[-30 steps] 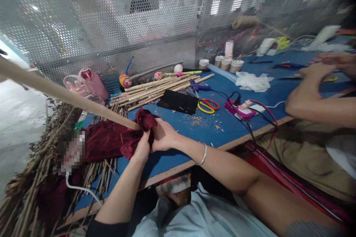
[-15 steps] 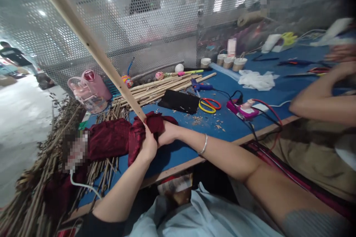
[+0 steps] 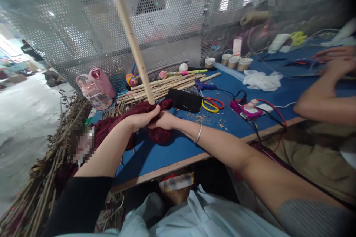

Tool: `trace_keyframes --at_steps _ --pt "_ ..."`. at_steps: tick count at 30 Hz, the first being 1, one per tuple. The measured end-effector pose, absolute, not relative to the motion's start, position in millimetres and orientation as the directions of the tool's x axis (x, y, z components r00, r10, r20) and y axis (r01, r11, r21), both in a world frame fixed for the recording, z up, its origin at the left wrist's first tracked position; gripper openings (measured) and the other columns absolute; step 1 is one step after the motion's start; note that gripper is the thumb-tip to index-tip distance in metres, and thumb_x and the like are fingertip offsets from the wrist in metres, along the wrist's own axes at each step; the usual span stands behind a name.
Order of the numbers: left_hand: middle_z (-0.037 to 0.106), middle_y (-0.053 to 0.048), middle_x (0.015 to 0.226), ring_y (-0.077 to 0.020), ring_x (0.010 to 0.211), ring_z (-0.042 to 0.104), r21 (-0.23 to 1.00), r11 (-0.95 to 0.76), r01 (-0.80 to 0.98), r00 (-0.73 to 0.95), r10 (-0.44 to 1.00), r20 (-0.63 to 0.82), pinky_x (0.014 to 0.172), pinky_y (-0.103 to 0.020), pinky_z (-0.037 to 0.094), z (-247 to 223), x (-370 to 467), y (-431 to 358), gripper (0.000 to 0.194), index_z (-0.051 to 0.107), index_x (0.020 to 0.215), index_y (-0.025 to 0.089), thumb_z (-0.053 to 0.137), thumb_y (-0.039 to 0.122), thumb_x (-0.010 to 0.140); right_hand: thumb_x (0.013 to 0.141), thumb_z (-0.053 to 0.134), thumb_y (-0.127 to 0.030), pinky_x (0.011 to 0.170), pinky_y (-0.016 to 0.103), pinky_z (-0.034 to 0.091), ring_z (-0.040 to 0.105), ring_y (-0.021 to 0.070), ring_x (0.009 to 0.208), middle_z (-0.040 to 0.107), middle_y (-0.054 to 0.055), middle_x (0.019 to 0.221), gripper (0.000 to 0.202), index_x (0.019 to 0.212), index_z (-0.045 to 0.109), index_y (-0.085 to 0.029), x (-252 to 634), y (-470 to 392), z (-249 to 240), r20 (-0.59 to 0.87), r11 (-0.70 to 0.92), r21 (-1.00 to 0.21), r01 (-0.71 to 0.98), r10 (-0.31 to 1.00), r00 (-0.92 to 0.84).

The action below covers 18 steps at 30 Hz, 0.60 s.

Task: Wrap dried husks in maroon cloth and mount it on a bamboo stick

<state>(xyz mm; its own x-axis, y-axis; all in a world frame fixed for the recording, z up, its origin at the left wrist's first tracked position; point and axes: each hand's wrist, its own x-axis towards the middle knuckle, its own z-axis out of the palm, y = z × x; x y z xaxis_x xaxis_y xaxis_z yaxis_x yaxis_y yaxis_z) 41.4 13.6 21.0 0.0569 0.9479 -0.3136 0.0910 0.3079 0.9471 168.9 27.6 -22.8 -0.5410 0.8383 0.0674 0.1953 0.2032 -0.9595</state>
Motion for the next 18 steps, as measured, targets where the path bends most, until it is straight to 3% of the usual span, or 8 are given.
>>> trace_keyframes --at_steps 2,4,7,9,11,15,18 --pt "0.074 -0.012 0.097 -0.0308 0.104 0.065 0.914 0.383 0.131 0.181 0.897 -0.402 0.091 -0.041 0.048 24.9 36.1 24.5 0.048 0.074 0.091 0.017 0.074 0.058 0.066 0.055 0.067 -0.014 0.078 0.032 0.049 0.065 0.0197 0.075 0.068 -0.001 0.067 0.014 0.069 0.066 -0.016 172.7 26.8 -21.6 0.037 0.037 -0.999 -0.010 0.860 -0.508" --pt "0.073 -0.014 0.101 -0.0309 0.102 0.065 0.933 0.350 0.083 0.254 0.898 -0.360 0.086 -0.040 0.049 24.1 30.2 24.5 0.057 0.073 0.097 0.016 0.072 0.063 0.065 0.058 0.066 -0.014 0.075 0.029 0.051 0.064 0.0153 0.067 0.069 -0.002 0.067 0.015 0.073 0.066 -0.015 179.9 27.0 -19.4 -0.051 -0.159 -0.969 -0.188 0.876 -0.480" --pt "0.066 -0.015 0.118 -0.0295 0.107 0.063 0.962 0.270 0.037 0.159 0.949 -0.272 0.084 -0.038 0.050 12.6 26.8 3.5 0.064 0.067 0.112 0.019 0.071 0.064 0.066 0.064 0.063 -0.013 0.067 0.026 0.051 0.062 0.0129 0.056 0.069 0.000 0.063 0.010 0.073 0.066 -0.013 192.8 30.5 -16.2 -0.235 -0.445 -0.833 -0.330 0.823 -0.517" --pt "0.059 -0.013 0.131 -0.0267 0.104 0.064 0.966 0.259 -0.024 0.111 0.961 -0.255 0.080 -0.037 0.051 -0.4 31.5 -17.8 0.071 0.056 0.128 0.027 0.067 0.065 0.070 0.070 0.060 -0.012 0.065 0.025 0.052 0.064 0.0132 0.057 0.069 0.002 0.064 0.008 0.075 0.066 -0.012 198.0 32.8 -16.0 -0.283 -0.528 -0.775 -0.347 0.782 -0.556" --pt "0.057 -0.013 0.133 -0.0249 0.097 0.066 0.926 0.340 -0.163 0.200 0.931 -0.306 0.076 -0.038 0.053 -14.2 40.4 -38.1 0.076 0.045 0.137 0.031 0.067 0.064 0.071 0.076 0.059 -0.015 0.064 0.025 0.052 0.065 0.0139 0.057 0.070 0.004 0.064 0.008 0.074 0.065 -0.011 198.4 33.2 -17.6 -0.306 -0.573 -0.742 -0.348 0.752 -0.584" --pt "0.056 -0.011 0.133 -0.0197 0.094 0.066 0.889 0.286 -0.357 0.085 0.958 -0.273 0.075 -0.033 0.054 -31.7 59.8 -63.1 0.073 0.041 0.137 0.030 0.068 0.057 0.075 0.089 0.051 -0.027 0.063 0.027 0.053 0.065 0.0148 0.056 0.070 0.006 0.064 0.026 0.074 0.065 -0.011 189.9 30.6 -21.7 -0.338 -0.647 -0.678 -0.348 0.696 -0.633" --pt "0.051 -0.010 0.138 -0.0214 0.100 0.064 0.909 0.190 -0.371 -0.044 0.974 -0.222 0.074 -0.032 0.056 -34.3 72.6 -67.1 0.084 0.032 0.140 0.033 0.075 0.051 0.070 0.089 0.048 -0.026 0.061 0.027 0.053 0.064 0.0152 0.055 0.070 0.006 0.064 0.027 0.074 0.065 -0.012 181.6 29.9 -23.1 -0.364 -0.671 -0.649 -0.360 0.689 -0.627"
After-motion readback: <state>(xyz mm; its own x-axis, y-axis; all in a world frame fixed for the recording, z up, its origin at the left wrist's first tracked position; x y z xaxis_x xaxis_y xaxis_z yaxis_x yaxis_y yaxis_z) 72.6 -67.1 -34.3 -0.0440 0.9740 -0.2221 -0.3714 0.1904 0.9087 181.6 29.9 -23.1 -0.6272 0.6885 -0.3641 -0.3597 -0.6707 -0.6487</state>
